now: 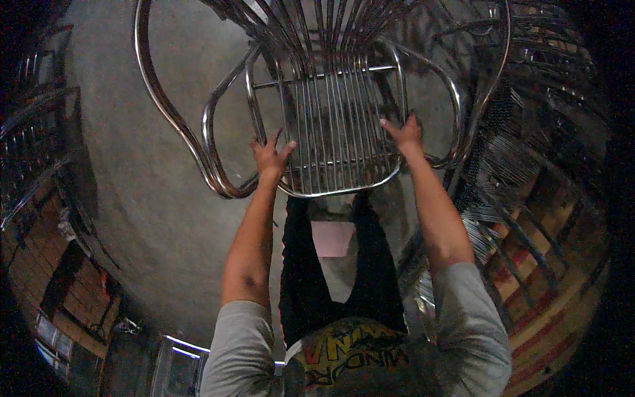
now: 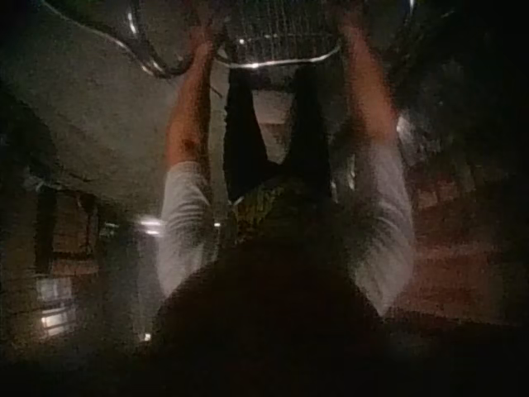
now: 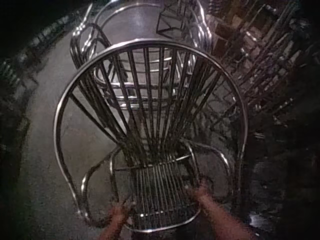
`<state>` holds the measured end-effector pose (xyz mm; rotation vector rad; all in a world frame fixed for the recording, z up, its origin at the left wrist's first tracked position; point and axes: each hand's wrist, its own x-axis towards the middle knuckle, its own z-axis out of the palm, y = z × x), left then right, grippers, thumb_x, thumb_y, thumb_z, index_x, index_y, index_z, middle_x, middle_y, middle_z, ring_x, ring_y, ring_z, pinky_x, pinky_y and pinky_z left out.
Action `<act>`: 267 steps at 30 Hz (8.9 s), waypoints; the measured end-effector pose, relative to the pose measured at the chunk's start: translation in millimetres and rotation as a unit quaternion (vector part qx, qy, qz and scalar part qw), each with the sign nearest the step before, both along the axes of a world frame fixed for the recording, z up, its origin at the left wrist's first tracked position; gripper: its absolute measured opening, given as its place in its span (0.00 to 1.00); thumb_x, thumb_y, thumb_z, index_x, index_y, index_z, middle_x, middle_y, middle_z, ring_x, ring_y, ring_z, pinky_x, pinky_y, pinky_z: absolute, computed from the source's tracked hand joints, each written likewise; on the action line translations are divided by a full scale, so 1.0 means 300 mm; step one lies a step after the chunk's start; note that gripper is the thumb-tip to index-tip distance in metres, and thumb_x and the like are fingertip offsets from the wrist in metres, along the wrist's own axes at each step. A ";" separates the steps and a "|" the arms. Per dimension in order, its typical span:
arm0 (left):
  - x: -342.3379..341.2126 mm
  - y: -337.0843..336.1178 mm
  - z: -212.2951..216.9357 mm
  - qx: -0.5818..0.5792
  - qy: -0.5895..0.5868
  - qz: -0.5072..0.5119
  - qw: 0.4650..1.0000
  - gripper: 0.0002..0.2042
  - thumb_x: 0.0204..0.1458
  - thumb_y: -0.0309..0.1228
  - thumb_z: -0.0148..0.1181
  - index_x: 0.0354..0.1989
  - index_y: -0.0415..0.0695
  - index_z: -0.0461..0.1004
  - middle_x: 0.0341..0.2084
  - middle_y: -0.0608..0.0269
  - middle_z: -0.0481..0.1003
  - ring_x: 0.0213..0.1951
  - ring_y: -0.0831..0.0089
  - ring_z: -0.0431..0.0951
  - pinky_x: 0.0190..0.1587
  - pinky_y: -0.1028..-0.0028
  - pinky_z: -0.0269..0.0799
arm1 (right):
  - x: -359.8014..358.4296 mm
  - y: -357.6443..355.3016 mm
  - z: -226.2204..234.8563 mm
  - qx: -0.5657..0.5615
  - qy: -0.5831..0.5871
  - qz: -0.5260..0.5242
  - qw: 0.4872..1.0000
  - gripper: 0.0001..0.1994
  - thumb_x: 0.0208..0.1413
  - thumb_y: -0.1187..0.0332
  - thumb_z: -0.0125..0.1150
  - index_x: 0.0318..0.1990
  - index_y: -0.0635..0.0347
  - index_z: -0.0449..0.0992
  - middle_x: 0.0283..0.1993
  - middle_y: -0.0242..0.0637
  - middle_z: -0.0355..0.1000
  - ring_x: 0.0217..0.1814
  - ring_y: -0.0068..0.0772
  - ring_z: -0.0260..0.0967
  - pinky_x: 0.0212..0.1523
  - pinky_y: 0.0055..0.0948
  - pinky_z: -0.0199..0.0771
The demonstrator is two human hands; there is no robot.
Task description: The person assembles a metal chair by inserting metal rods into the seat frame. They then lift the chair, move it to a stack, and pick up another chair frame to begin the process again.
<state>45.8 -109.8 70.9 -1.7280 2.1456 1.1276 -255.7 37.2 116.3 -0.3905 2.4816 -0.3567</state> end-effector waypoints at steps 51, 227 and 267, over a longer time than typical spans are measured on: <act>0.112 0.588 0.778 -0.355 0.129 0.626 0.682 0.20 0.58 0.43 0.55 0.28 0.33 0.73 0.19 0.60 0.71 0.24 0.74 0.66 0.29 0.69 0.64 | -0.569 -0.275 0.647 -0.427 -0.166 0.134 0.879 0.18 0.61 0.57 0.55 0.35 0.67 0.76 0.26 0.28 0.68 0.27 0.21 0.59 0.29 0.25 0.61; -0.063 0.669 0.723 -0.186 0.159 0.563 0.790 0.21 0.56 0.40 0.58 0.51 0.37 0.68 0.44 0.47 0.73 0.46 0.51 0.73 0.52 0.58 0.65 | -0.113 0.568 0.406 0.102 -0.310 0.415 0.849 0.30 0.60 0.50 0.53 0.58 0.70 0.66 0.58 0.57 0.66 0.62 0.53 0.63 0.62 0.41 0.61; 0.167 0.818 0.665 -0.252 0.195 0.685 0.655 0.14 0.57 0.34 0.56 0.40 0.41 0.59 0.21 0.64 0.66 0.15 0.79 0.65 0.17 0.76 0.62 | 0.452 0.349 -0.021 0.138 -0.125 0.628 0.756 0.17 0.55 0.58 0.55 0.43 0.63 0.71 0.41 0.55 0.74 0.46 0.61 0.72 0.47 0.54 0.70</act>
